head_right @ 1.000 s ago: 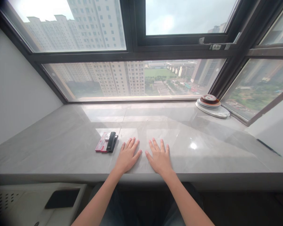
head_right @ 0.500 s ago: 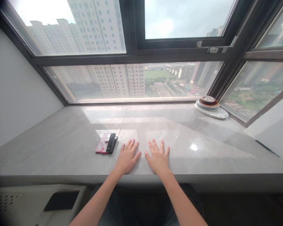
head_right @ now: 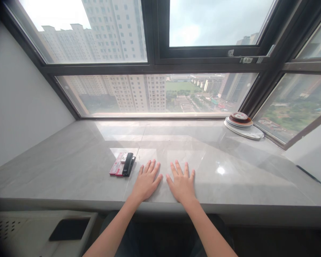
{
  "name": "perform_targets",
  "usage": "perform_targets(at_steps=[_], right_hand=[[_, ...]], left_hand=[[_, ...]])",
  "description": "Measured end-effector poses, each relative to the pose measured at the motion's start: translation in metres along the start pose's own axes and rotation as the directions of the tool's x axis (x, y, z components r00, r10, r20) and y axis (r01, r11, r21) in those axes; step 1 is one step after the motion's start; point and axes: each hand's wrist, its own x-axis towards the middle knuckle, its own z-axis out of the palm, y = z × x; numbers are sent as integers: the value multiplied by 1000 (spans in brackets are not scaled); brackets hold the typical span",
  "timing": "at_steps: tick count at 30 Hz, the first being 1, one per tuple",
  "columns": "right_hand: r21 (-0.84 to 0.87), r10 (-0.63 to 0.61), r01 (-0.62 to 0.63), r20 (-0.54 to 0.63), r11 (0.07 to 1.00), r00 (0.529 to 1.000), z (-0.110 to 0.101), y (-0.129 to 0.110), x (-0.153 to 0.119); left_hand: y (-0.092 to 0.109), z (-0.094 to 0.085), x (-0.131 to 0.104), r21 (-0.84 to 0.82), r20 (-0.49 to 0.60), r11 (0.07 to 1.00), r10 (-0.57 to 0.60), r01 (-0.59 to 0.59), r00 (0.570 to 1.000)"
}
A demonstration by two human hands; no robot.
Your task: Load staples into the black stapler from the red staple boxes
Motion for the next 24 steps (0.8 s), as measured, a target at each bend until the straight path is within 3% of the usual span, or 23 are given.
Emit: perform_targets(at_steps=[11,24], right_hand=[[23,4,-5,38,1000,999,0,6,6],[86,-19,15,39,996,999,-4,10,6]], left_hand=[[-3,2,-8,40,45,998,43,-45,998],[0,-6,-14,-46,2,999,22,-21,1000]])
